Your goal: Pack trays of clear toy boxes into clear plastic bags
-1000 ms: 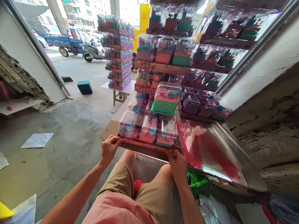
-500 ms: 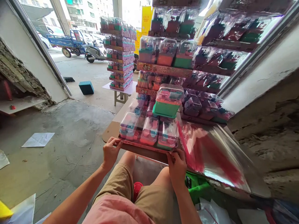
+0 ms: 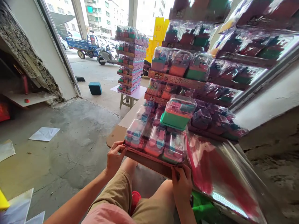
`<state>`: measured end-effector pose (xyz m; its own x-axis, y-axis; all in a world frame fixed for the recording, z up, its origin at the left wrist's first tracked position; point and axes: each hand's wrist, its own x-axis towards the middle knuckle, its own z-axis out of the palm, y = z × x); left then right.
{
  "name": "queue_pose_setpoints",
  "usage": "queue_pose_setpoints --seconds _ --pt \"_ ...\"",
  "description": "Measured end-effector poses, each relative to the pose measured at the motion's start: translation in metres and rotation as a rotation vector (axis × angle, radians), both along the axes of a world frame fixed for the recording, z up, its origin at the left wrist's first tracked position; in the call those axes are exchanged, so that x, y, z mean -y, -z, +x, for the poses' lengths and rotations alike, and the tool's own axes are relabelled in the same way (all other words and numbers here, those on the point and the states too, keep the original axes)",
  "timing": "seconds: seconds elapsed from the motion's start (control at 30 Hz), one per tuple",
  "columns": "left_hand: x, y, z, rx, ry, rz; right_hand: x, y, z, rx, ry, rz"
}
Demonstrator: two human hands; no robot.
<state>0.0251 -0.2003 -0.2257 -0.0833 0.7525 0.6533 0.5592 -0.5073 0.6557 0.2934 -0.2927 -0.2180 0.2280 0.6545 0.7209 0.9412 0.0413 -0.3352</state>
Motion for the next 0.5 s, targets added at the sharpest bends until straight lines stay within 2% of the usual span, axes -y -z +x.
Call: queue_pose_setpoints --seconds 0.23,0.4,0.5 --pt "-0.007 0.008 -0.003 -0.060 0.010 0.079 -0.003 0.004 0.007 0.024 0.027 0.010" --pt "-0.008 0.007 -0.008 -0.022 0.032 0.026 -0.005 0.006 0.010 -0.027 0.053 -0.023" --pt "-0.009 0.004 -0.013 -0.035 0.107 0.002 -0.004 0.004 0.010 -0.111 0.052 -0.088"
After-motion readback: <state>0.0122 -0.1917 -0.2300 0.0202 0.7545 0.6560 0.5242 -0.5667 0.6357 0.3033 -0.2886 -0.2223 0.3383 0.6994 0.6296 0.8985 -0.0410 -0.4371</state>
